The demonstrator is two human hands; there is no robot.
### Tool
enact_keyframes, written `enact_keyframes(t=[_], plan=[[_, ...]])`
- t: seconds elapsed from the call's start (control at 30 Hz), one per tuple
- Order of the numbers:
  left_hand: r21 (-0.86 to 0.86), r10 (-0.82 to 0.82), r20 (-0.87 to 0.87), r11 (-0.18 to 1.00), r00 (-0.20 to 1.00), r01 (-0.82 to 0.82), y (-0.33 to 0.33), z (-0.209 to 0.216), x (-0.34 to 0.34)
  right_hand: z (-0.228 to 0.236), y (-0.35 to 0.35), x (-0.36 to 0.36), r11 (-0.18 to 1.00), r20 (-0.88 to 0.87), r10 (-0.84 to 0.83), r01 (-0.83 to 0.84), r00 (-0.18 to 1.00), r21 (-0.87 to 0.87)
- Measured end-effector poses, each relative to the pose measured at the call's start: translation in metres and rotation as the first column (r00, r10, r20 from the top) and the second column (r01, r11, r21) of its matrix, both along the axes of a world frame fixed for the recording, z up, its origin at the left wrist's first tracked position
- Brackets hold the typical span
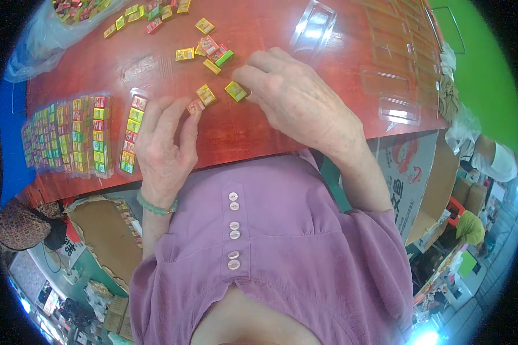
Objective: Packing small colorful rectangular items into clear plastic trays.
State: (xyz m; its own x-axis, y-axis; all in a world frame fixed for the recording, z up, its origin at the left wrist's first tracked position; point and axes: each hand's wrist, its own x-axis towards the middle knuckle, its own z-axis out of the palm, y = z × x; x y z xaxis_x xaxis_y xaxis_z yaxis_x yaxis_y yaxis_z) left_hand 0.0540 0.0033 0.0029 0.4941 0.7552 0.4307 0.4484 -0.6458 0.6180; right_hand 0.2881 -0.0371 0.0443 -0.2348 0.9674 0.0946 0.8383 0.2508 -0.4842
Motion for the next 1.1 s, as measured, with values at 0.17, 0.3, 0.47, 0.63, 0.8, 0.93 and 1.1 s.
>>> enact_keyframes(t=[0.17, 0.3, 0.47, 0.63, 0.8, 0.93, 1.1], plan=[[-0.146, 0.014, 0.002, 0.989, 1.000, -0.013, -0.008, 0.001, -0.008, 0.001, 0.007, 0.002, 0.997, 0.000, 0.043, -0.043, 0.999, -0.058], [-0.151, 0.045, -0.051, 0.987, 0.998, -0.052, -0.011, 0.005, -0.010, 0.001, 0.007, 0.003, 0.998, 0.034, 0.058, -0.058, 0.998, -0.009], [-0.025, 0.025, -0.122, 0.999, 0.992, -0.028, -0.004, 0.000, -0.008, -0.002, 0.004, -0.001, 0.997, -0.013, 0.020, -0.021, 1.000, -0.073], [0.013, 0.049, -0.211, 0.999, 0.976, -0.047, -0.001, 0.004, -0.001, -0.005, 0.005, -0.008, 0.997, -0.030, 0.003, -0.005, 1.000, -0.073], [-0.008, 0.081, -0.246, 0.996, 0.966, -0.085, 0.001, 0.007, 0.002, -0.008, 0.007, -0.014, 0.993, -0.075, -0.064, 0.056, 0.995, -0.107], [0.058, 0.064, -0.126, 0.997, 0.990, -0.057, 0.009, 0.007, 0.007, -0.010, 0.009, -0.016, 0.995, -0.084, -0.080, 0.074, 0.993, -0.071], [0.049, -0.054, -0.190, 0.997, 0.980, 0.064, 0.012, 0.006, 0.006, -0.011, 0.013, -0.017, 0.996, -0.103, -0.079, 0.076, 0.992, -0.037]])
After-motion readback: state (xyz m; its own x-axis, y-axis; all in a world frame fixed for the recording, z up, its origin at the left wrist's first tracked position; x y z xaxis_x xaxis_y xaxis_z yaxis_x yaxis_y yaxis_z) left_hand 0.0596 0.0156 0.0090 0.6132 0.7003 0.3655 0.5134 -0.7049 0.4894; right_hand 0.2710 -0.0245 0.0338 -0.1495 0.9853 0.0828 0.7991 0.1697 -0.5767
